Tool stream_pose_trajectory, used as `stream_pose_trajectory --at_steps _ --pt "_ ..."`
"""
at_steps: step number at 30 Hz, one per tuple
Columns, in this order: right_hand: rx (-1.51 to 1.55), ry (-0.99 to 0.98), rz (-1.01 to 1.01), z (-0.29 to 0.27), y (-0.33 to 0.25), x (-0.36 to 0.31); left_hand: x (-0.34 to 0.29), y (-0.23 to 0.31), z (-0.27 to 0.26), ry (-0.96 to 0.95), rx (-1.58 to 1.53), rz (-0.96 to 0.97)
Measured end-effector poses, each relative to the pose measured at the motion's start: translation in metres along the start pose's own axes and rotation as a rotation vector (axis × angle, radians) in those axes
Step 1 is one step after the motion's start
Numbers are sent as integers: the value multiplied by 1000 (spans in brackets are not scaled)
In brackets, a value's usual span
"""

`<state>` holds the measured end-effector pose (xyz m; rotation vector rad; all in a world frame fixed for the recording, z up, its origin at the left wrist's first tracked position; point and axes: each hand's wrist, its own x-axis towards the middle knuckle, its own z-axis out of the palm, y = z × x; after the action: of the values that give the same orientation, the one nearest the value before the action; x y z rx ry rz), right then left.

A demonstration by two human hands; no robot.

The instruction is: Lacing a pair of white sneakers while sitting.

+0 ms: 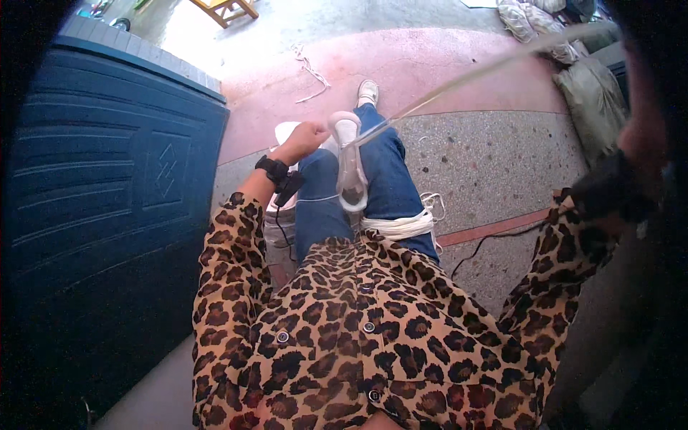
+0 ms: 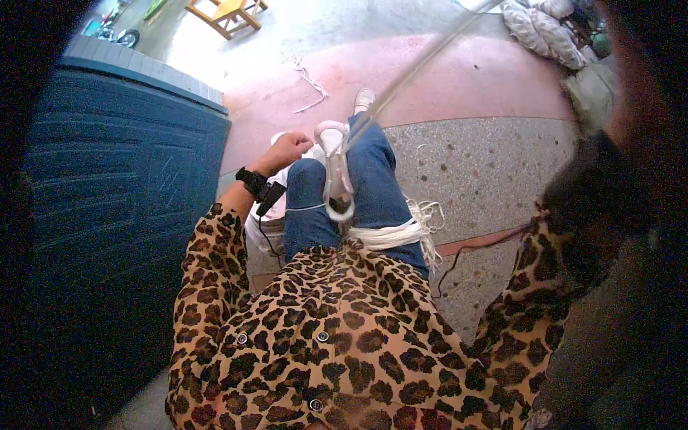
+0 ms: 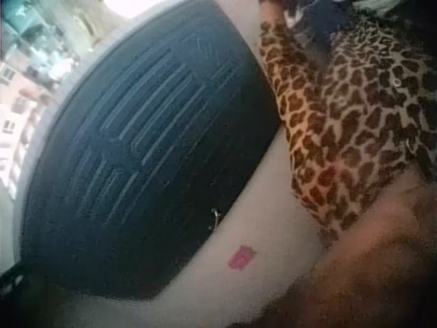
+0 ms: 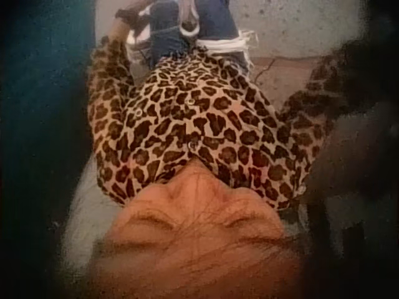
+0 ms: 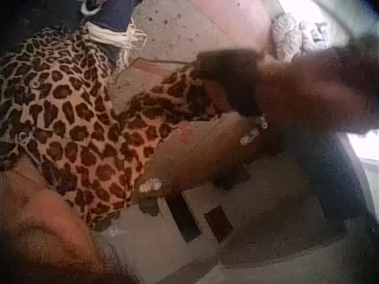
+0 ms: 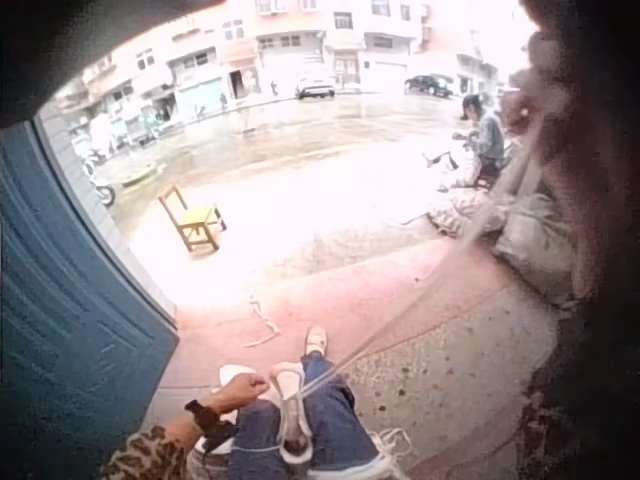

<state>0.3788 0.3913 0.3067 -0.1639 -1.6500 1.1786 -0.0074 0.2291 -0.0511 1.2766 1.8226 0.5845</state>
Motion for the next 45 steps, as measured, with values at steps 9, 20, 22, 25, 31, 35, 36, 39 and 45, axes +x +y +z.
stream_pose_trajectory --at_steps 9,20,22,25,31,35,36,39,45 --pt "127 -52 -104 46 -5 82 1 128 2 -349 -9 268" --pt "195 357 360 -87 59 42 -86 110 -186 224 -885 522" --pt "246 537 422 -192 86 -41 -114 30 -266 386 -1321 299" --pt "230 720 554 -285 116 -132 -184 -134 -328 759 -1597 29" --pt "-285 71 936 -111 234 -182 -177 -170 -260 772 -1143 -402" --pt "-415 -622 824 67 267 -214 -82 -65 -89 233 -877 -495" --pt "-469 -682 754 93 274 -223 -74 -37 -59 119 -818 -490" --pt "-812 -778 489 141 276 -229 -70 3 9 37 -665 -328" --pt "-1106 -583 384 158 298 -238 -51 14 53 157 -250 -283"
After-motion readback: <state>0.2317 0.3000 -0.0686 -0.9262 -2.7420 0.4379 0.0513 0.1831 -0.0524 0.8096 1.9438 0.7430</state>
